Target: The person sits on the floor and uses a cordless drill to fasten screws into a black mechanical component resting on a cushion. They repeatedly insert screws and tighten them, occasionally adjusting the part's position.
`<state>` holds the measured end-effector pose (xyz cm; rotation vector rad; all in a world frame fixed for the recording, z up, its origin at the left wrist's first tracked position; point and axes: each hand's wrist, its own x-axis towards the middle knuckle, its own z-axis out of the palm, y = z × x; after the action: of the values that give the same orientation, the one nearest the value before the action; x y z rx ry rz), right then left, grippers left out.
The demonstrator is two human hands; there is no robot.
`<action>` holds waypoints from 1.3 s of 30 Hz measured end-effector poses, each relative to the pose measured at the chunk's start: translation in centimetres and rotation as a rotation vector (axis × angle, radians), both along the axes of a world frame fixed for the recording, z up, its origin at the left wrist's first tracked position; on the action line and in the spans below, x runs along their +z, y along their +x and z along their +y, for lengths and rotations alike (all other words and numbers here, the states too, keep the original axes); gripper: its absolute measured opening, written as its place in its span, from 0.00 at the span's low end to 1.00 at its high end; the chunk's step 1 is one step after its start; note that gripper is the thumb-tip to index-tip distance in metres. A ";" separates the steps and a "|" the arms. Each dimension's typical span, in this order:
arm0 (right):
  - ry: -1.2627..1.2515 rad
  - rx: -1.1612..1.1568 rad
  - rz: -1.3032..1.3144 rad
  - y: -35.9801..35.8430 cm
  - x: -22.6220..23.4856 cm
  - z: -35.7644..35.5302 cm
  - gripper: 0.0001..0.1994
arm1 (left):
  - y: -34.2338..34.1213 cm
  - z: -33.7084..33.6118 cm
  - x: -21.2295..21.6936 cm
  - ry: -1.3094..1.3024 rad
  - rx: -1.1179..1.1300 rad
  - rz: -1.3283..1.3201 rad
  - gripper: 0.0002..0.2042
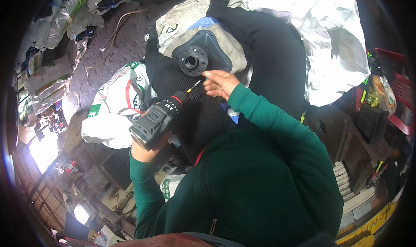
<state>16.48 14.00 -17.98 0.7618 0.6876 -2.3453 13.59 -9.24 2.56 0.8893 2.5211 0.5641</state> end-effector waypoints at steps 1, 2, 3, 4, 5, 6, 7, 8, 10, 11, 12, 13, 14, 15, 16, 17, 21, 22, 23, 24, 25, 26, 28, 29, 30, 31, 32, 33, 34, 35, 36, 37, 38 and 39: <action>0.214 -0.054 -0.104 -0.3 -0.5 0.0 0.14 | -0.5 -0.1 -0.1 -0.005 -0.003 0.003 0.25; 0.257 -0.120 -0.100 -0.8 -1.1 0.3 0.13 | -0.9 -0.2 -0.2 0.006 0.071 -0.045 0.25; 0.353 -0.167 -0.199 -1.2 -1.5 0.5 0.12 | -1.3 -0.2 -0.3 -0.009 0.122 -0.086 0.25; 0.350 -0.177 -0.086 -1.5 -1.9 0.5 0.12 | -1.8 -0.3 -0.4 -0.025 0.174 -0.127 0.26; 0.392 -0.182 -0.047 -2.0 -2.1 0.5 0.11 | -2.2 -0.3 -0.5 -0.041 0.225 -0.167 0.26; 0.435 -0.189 -0.006 -2.5 -2.3 0.3 0.11 | -2.6 -0.2 -0.7 -0.028 0.258 -0.200 0.27; 0.471 -0.183 0.013 -3.0 -2.5 0.1 0.12 | -2.9 -0.1 -0.9 -0.044 0.256 -0.202 0.27; 0.505 -0.177 0.032 -3.5 -2.5 -0.2 0.12 | -3.2 0.1 -1.1 -0.062 0.253 -0.204 0.27; 0.551 -0.161 0.084 -4.5 -2.5 -0.5 0.14 | -3.7 0.5 -1.4 -0.038 0.249 -0.154 0.18; 0.559 -0.134 0.065 -4.7 -2.5 -0.7 0.15 | -4.0 0.7 -1.6 -0.070 0.243 -0.164 0.18; 0.564 -0.121 0.073 -5.0 -2.4 -0.9 0.15 | -4.2 0.9 -1.8 -0.061 0.241 -0.169 0.18; 0.569 -0.108 0.082 -5.2 -2.4 -1.0 0.16 | -4.5 1.1 -1.8 -0.024 0.235 -0.179 0.18; 0.559 -0.093 0.087 -5.2 -2.5 -1.0 0.15 | -4.7 1.2 -1.8 -0.059 0.225 -0.184 0.19; 0.550 -0.079 0.091 -5.3 -2.5 -1.0 0.14 | -5.0 1.4 -1.7 -0.091 0.220 -0.186 0.19; 0.550 -0.054 0.079 -5.2 -2.6 -0.9 0.13 | -5.2 1.5 -1.5 -0.108 0.219 -0.197 0.19; 0.535 -0.056 0.084 -5.2 -2.6 -0.9 0.13 | -5.5 1.7 -1.4 -0.117 0.231 -0.207 0.19; 0.548 -0.054 0.094 -5.1 -2.9 -0.9 0.16 | -6.6 2.8 -0.8 -0.137 0.209 -0.276 0.20; 0.565 -0.056 0.101 -5.2 -3.0 -1.0 0.17 | -7.0 3.1 -0.7 -0.163 0.203 -0.287 0.20; 0.535 -0.057 0.105 -5.2 -3.0 -1.0 0.17 | -7.3 3.4 -0.7 -0.164 0.214 -0.309 0.20; 0.512 -0.055 0.101 -5.2 -3.0 -0.9 0.17 | -7.5 3.8 -0.6 -0.203 0.176 -0.291 0.20; 0.496 -0.055 0.087 -5.2 -3.0 -0.9 0.17 | -7.8 4.1 -0.6 -0.216 0.156 -0.285 0.21; 0.504 -0.057 0.100 -5.2 -3.0 -0.8 0.16 | -7.8 4.3 -0.6 -0.207 0.153 -0.283 0.21; 0.525 -0.060 0.112 -5.1 -3.0 -0.8 0.16 | -7.8 4.8 -0.5 -0.221 0.212 -0.368 0.23; 0.529 -0.054 0.108 -5.1 -3.0 -0.8 0.15 | -7.8 5.0 -0.6 -0.212 0.247 -0.404 0.23; 0.531 -0.049 0.104 -5.1 -3.0 -0.8 0.15 | -7.8 5.2 -0.7 -0.221 0.219 -0.400 0.25; 0.536 -0.048 0.097 -5.2 -3.0 -0.8 0.15 | -7.8 5.3 -0.9 -0.243 0.186 -0.358 0.25; 0.518 -0.073 0.115 -5.2 -3.0 -0.8 0.15 | -7.9 5.4 -1.2 -0.264 0.150 -0.318 0.25; 0.500 -0.097 0.125 -5.2 -3.1 -0.9 0.15 | -8.0 5.4 -1.6 -0.278 0.135 -0.294 0.25; 0.490 -0.100 0.114 -5.1 -3.1 -1.0 0.15 | -7.9 5.4 -1.7 -0.252 0.202 -0.362 0.23; 0.486 -0.119 0.138 -5.2 -3.2 -1.1 0.15 | -8.0 5.3 -2.2 -0.229 0.136 -0.303 0.22; 0.490 -0.117 0.142 -5.1 -3.2 -1.1 0.14 | -8.0 5.3 -2.6 -0.206 0.071 -0.245 0.21; 0.493 -0.115 0.146 -5.1 -3.3 -1.2 0.14 | -8.0 5.2 -3.0 -0.198 0.006 -0.205 0.21; 0.513 -0.119 0.153 -5.0 -3.4 -1.3 0.14 | -8.0 4.9 -3.1 -0.199 0.028 -0.215 0.20; 0.532 -0.121 0.162 -5.0 -3.5 -1.3 0.14 | -8.0 4.7 -3.2 -0.216 0.052 -0.241 0.20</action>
<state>11.53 12.71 -21.46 0.8555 1.4057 -2.3713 5.56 -4.54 -0.62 0.6382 2.3365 0.3794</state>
